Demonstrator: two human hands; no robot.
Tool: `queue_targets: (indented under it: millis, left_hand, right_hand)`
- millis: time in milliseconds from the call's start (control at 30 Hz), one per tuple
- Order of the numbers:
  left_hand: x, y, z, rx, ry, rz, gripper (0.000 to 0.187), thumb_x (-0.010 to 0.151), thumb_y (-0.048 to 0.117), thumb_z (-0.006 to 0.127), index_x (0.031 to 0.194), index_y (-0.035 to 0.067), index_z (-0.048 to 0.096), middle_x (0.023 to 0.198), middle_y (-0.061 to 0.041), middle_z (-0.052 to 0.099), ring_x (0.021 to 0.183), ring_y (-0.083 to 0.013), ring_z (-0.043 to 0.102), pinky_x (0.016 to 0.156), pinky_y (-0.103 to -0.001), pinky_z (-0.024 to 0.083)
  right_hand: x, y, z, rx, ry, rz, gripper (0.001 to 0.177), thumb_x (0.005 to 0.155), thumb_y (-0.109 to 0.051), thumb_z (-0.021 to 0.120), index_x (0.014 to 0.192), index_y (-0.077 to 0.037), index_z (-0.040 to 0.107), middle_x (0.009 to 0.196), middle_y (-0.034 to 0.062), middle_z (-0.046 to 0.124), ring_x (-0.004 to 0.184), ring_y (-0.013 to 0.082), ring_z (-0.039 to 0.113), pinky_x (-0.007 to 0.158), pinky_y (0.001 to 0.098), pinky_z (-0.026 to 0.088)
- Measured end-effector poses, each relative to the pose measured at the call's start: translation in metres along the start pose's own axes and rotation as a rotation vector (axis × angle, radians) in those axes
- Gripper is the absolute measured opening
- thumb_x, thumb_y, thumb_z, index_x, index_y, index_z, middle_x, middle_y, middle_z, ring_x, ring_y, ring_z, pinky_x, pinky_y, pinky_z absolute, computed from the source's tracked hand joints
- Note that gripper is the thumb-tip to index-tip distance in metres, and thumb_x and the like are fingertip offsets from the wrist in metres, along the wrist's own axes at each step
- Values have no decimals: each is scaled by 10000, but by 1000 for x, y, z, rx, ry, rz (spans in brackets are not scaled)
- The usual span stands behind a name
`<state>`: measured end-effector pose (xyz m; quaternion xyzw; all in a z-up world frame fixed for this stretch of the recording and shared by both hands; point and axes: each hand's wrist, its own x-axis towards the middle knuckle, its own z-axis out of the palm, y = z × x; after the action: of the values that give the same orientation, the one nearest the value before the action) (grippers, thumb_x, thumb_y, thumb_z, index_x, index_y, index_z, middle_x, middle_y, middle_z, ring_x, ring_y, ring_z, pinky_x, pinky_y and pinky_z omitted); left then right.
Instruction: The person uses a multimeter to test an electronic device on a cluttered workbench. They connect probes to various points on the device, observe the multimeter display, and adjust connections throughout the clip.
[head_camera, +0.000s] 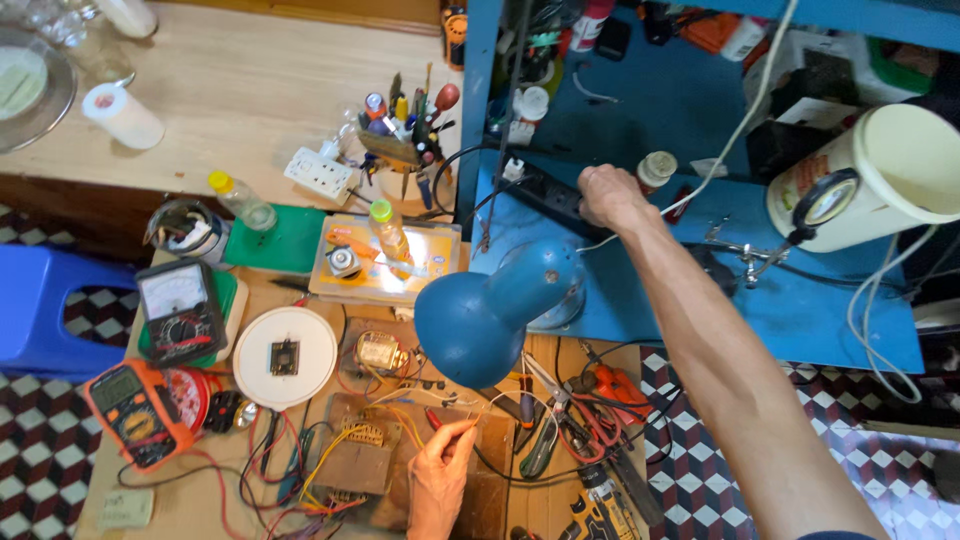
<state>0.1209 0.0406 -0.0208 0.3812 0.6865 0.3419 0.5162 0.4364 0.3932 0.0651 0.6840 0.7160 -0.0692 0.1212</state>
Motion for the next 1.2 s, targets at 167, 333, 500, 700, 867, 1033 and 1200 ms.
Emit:
queue_targets:
  millis: [167, 333, 500, 700, 867, 1033, 1200]
  left_hand:
    - [-10, 16, -4, -23, -16, 17, 167, 907, 182, 728, 1018, 75, 793, 624, -7, 588, 582, -55, 496, 513, -256, 428]
    - [-15, 33, -7, -22, -16, 110, 171, 911, 182, 718, 1034, 80, 778, 642, -16, 643, 581, -61, 560, 528, -266, 480]
    - [-21, 43, -14, -22, 4, 82, 182, 913, 185, 709, 1040, 78, 783, 628, -58, 630, 557, -96, 561, 518, -293, 462]
    - [-23, 39, -19, -44, 17, 86, 203, 916, 221, 710, 1052, 87, 778, 719, -79, 713, 630, -106, 646, 580, -285, 519]
    - [-24, 33, -22, -66, 19, 43, 213, 916, 243, 705, 1060, 106, 781, 754, -78, 748, 671, -119, 694, 612, -280, 544]
    - [-26, 30, -30, -67, 46, 46, 212, 918, 260, 706, 1051, 115, 785, 812, -77, 778, 726, -135, 740, 647, -281, 564]
    - [-29, 31, -34, -58, 52, 49, 221, 914, 271, 704, 1049, 116, 784, 830, -84, 785, 745, -142, 754, 661, -287, 573]
  right_hand:
    - [1, 9, 19, -70, 118, -95, 207, 801, -140, 698, 923, 10, 773, 989, 259, 739, 998, 411, 713, 893, 497, 567]
    - [8, 20, 23, -96, 137, -142, 221, 766, -115, 713, 941, -5, 790, 1001, 282, 730, 983, 442, 708, 875, 517, 566]
    - [-6, 33, 17, -8, 104, -124, 223, 883, -170, 751, 1033, -14, 800, 998, 307, 727, 953, 452, 719, 865, 529, 565]
    - [25, 61, 43, -156, 102, -143, 253, 899, -225, 788, 1061, -34, 821, 951, 267, 763, 944, 408, 745, 893, 478, 586]
    - [28, 63, 53, -158, 111, -24, 246, 911, -207, 795, 1079, -28, 814, 946, 249, 770, 895, 398, 757, 832, 477, 599]
    - [12, 50, 32, -198, 98, -80, 236, 956, -187, 787, 1095, 2, 814, 966, 250, 774, 933, 376, 756, 863, 450, 595]
    - [-4, 32, 17, -165, 59, 31, 317, 924, -133, 782, 1220, -20, 786, 1047, 236, 776, 902, 354, 765, 821, 424, 607]
